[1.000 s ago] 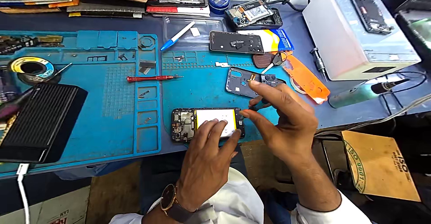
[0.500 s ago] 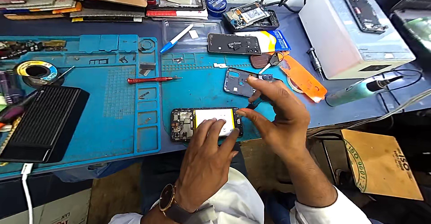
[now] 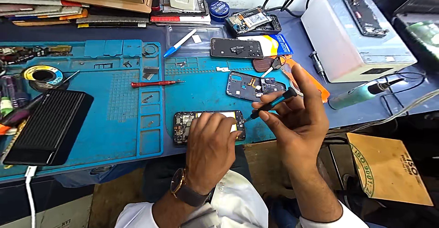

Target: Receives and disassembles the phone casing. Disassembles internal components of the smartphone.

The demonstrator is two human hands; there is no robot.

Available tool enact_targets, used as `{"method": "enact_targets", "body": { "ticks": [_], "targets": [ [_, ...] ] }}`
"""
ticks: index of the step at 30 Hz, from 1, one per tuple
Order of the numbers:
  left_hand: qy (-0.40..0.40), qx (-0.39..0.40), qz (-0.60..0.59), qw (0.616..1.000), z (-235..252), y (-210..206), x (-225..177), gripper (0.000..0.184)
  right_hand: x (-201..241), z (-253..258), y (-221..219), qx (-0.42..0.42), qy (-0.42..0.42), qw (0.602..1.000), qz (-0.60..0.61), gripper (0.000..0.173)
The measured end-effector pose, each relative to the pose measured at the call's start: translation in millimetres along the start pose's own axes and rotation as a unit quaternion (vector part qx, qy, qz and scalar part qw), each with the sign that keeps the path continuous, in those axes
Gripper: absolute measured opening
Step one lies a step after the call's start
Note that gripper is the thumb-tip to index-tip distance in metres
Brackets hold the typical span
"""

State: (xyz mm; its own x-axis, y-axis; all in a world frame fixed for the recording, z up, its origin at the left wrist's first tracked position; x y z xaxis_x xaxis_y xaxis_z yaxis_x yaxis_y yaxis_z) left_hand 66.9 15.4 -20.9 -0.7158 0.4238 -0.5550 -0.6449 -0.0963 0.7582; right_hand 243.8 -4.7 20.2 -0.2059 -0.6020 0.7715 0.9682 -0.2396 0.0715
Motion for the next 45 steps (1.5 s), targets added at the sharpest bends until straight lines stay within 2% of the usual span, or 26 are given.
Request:
{"method": "enact_targets", "body": {
  "ticks": [8,11,13,16,23,28,33,37,42,45],
  "targets": [
    [-0.005,-0.020,-0.028,0.999,8,3,-1,0.015,-1,-6,5,-0.033,0.007,0.999,-0.010,0.072],
    [-0.002,-0.034,-0.042,0.999,10,6,-4,0.021,-5,-8,-2,-0.013,-0.002,1.000,-0.008,0.072],
    [-0.001,-0.028,-0.035,0.999,8,5,-3,0.029,-10,-6,-4,-0.005,0.031,0.998,-0.057,0.069],
    [-0.015,-0.013,-0.007,1.000,1,-1,3,0.029,-17,-4,-4,-0.002,0.060,0.992,-0.108,0.067],
    [-0.013,0.005,0.032,0.999,-8,-11,12,0.041,-20,-3,-7,0.017,0.067,0.991,-0.118,0.067],
    [-0.018,0.009,0.038,0.999,-9,-12,14,0.042,-19,3,-7,0.058,0.082,0.987,-0.123,0.064],
    [-0.021,0.002,0.033,0.999,-9,-11,14,0.041,-17,17,-6,0.171,0.135,0.966,-0.137,0.049],
    [-0.019,0.003,0.030,0.999,-10,-13,14,0.041,-25,23,-11,0.136,0.149,0.958,-0.203,0.038],
    [-0.019,0.001,0.029,0.999,-10,-12,14,0.040,-19,40,-3,0.296,0.108,0.949,-0.027,0.033],
    [-0.020,-0.003,0.027,0.999,-11,-13,14,0.040,-23,36,-6,0.239,0.144,0.955,-0.099,0.036]
  ]
}}
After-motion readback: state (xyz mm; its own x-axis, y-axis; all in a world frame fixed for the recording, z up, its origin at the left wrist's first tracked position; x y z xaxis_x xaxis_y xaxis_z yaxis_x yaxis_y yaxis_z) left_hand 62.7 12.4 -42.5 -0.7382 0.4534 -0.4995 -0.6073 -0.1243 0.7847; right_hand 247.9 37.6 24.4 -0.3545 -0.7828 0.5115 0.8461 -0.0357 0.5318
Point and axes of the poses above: each hand's wrist, its own z-axis towards the middle knuckle, its own y-axis out of the back of the hand, x = y × z, the point moved 2 cm from there along z, towards the middle knuckle, and after that the axes turned 10 degrees about y, right-handed, at the moved point
